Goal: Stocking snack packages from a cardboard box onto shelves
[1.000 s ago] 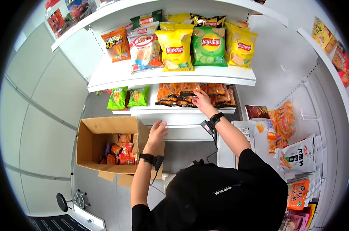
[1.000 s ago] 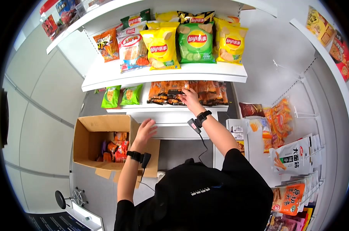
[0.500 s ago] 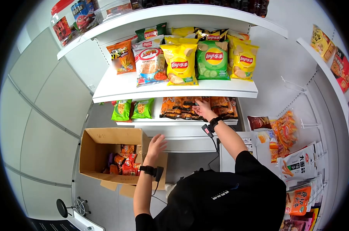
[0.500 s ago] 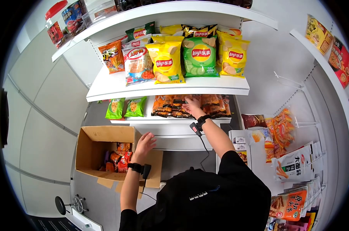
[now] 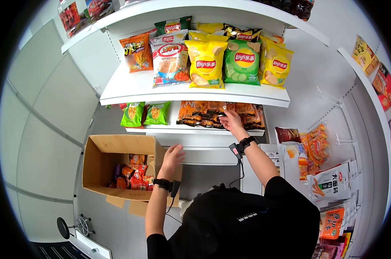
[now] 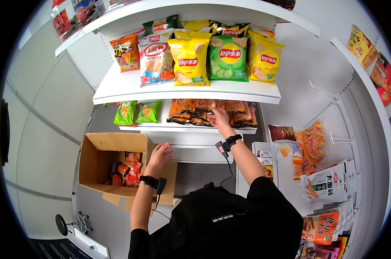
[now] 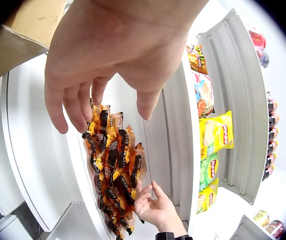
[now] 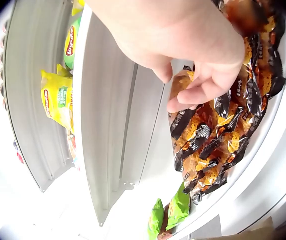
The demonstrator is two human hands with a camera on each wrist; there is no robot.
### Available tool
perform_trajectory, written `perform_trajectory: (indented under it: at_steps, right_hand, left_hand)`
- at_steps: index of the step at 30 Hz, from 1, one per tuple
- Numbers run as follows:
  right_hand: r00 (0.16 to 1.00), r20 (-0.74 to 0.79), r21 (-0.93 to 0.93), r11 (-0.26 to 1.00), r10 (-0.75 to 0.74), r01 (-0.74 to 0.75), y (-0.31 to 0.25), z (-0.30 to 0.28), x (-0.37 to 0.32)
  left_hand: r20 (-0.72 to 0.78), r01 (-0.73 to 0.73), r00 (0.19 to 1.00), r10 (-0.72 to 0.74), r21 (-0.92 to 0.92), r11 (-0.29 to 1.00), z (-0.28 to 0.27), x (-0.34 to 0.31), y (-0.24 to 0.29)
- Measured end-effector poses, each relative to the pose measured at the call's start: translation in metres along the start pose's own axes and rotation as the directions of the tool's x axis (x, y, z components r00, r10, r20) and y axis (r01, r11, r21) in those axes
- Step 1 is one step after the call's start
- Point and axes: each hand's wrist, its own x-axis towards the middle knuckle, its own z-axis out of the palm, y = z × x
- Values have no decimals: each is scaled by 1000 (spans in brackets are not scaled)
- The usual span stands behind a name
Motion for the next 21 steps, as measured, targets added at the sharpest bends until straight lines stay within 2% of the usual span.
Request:
perform_trajectory:
  at_steps: [5, 13, 19, 21]
  right_hand:
    - [1000, 17, 11, 1000, -15, 15, 3, -2, -15]
    - [996, -68, 47, 997, -66, 69, 13, 14, -35]
    - [998, -28, -5, 999, 51, -51, 38, 43, -40]
    - [997, 26, -12, 997, 72, -71, 49, 58, -39]
  left_hand:
    - [-28, 4, 1000, -4, -14, 1000, -11, -5, -3]
    - [-104, 3, 995, -4, -2, 1000, -38, -18, -5]
    - [-253, 15, 967, -28, -52, 999, -85, -32, -20]
    - [-323, 32, 945, -46, -49, 998, -106, -38, -23]
